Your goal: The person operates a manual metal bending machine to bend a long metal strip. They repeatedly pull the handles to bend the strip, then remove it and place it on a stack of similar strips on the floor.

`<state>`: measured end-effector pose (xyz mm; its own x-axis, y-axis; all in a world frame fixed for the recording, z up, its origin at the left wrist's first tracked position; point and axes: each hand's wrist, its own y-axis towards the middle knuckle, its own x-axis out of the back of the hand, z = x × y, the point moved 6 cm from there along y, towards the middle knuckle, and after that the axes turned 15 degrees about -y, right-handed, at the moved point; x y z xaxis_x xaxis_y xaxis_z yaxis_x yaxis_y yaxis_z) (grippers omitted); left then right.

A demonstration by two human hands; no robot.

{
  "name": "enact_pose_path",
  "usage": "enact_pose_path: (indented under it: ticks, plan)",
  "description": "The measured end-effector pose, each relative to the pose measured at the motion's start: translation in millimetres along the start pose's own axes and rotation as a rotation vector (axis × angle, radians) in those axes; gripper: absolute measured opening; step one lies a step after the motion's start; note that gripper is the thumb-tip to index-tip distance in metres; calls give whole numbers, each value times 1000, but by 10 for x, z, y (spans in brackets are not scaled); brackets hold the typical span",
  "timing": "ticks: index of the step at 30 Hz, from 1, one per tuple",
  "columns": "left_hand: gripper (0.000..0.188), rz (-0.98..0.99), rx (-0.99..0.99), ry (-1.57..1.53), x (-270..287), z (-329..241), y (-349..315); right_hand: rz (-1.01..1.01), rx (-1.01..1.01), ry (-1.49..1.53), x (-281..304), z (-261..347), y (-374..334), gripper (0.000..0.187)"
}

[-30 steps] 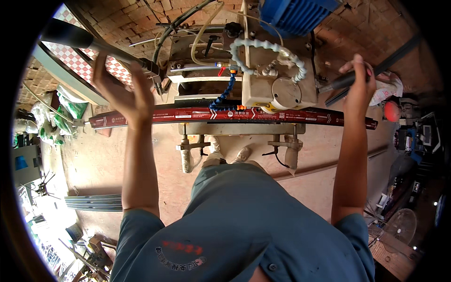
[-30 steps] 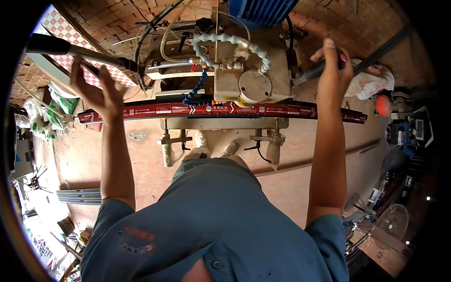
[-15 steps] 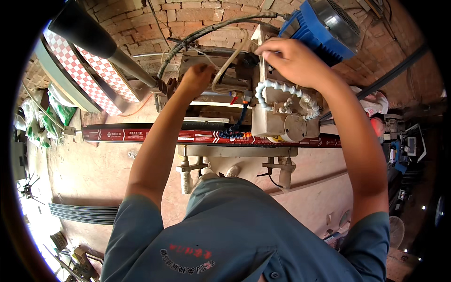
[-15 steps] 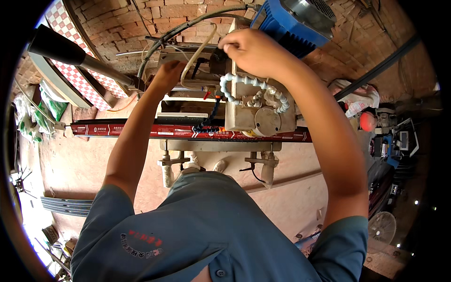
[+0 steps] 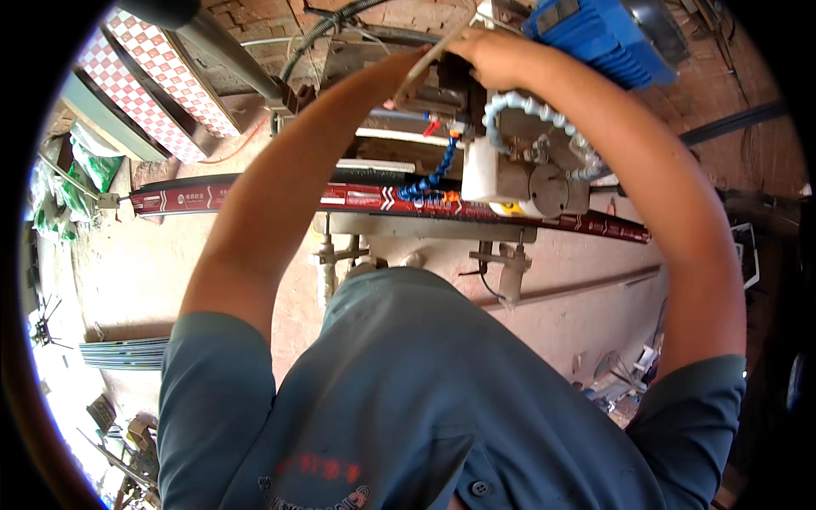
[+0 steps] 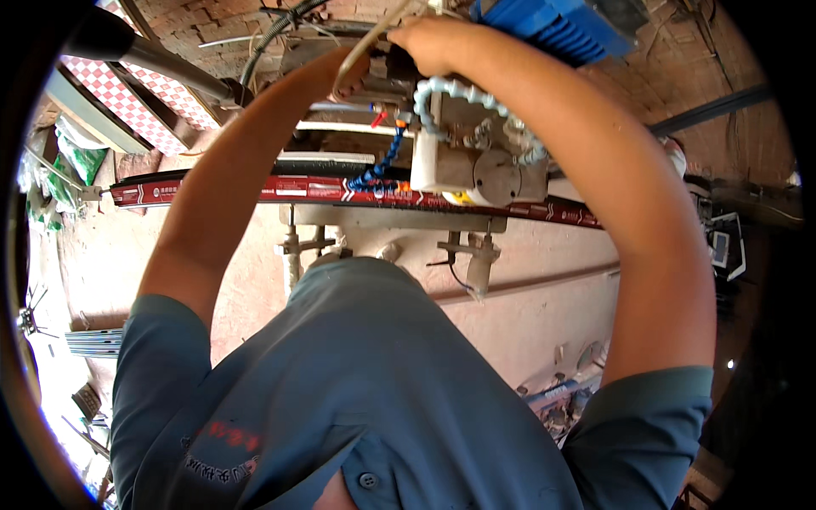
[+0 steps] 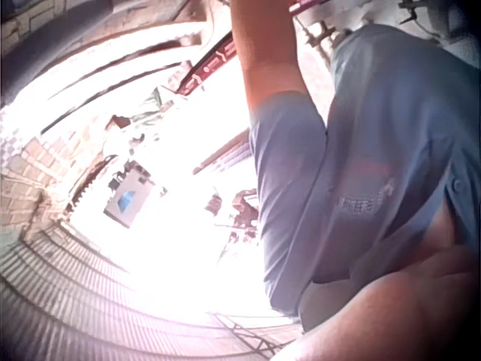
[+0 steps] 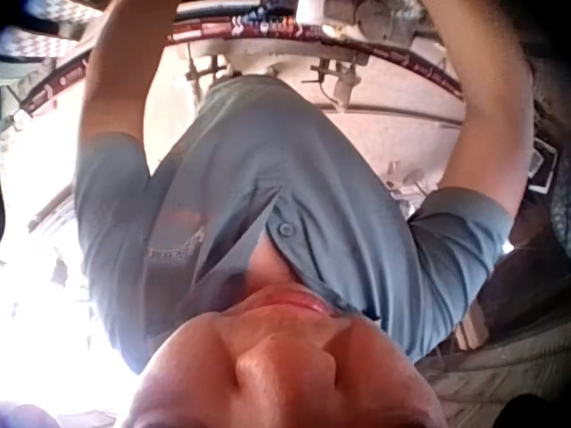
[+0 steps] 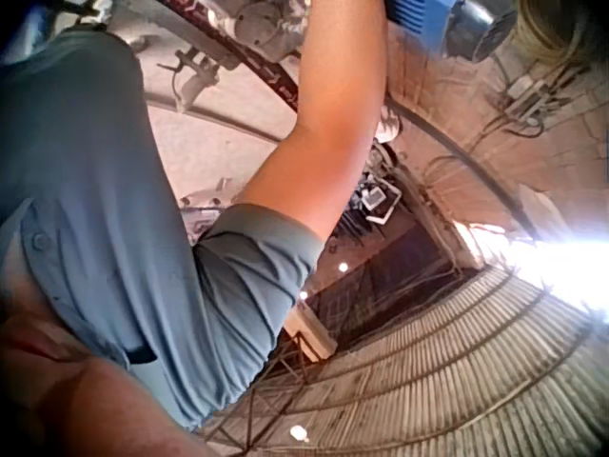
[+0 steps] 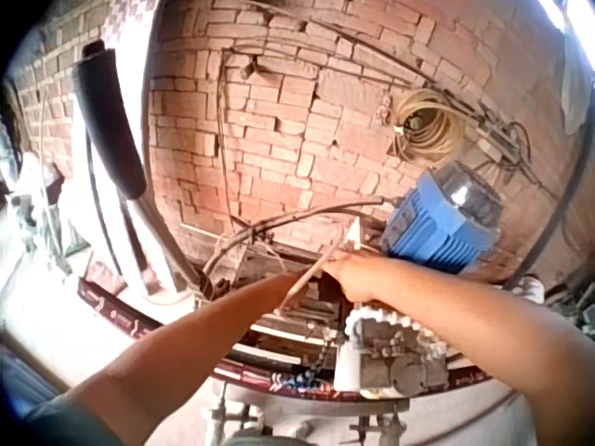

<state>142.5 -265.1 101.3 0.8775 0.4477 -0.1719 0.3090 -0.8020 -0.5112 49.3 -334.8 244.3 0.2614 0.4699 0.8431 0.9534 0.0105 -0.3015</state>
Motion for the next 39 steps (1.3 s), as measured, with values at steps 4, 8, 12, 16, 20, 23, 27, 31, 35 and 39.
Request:
enact_pose_path:
  ticks: [4, 8, 12, 16, 20, 23, 27, 31, 35, 39]
  plan:
    - [52, -93, 95, 175, -100, -382, -256, -285, 84, 156, -4, -83, -32, 27]
    - [39, -142, -28, 819, -79, -954, -329, -57, 97, 103, 106, 11, 43, 42]
    - [40, -59, 0, 779, 11, -918, -219, -38, 63, 90, -55, -56, 102, 35]
    - [31, -81, -167, 835, -72, -665, -72, -141, -46, 344, -32, -72, -57, 32]
    - [28, -161, -300, 827, 58, -710, -80, -348, 61, 218, -193, -105, -51, 67]
    - [27, -198, -249, 673, 55, -706, -93, -373, 107, 289, -259, -96, -43, 68]
    - [30, -277, -177, 417, 148, -539, 121, -483, 186, 247, -171, -48, -64, 69]
    - [25, -22, -97, 958, 89, -514, 333, -368, 99, 271, -183, -27, -58, 63]
    - [28, 154, -202, 1108, 37, -690, -38, -315, 114, 298, 25, 26, -72, 65]
    - [21, 58, -188, 1130, -3, -658, 111, -196, 31, 274, -53, -12, -137, 66]
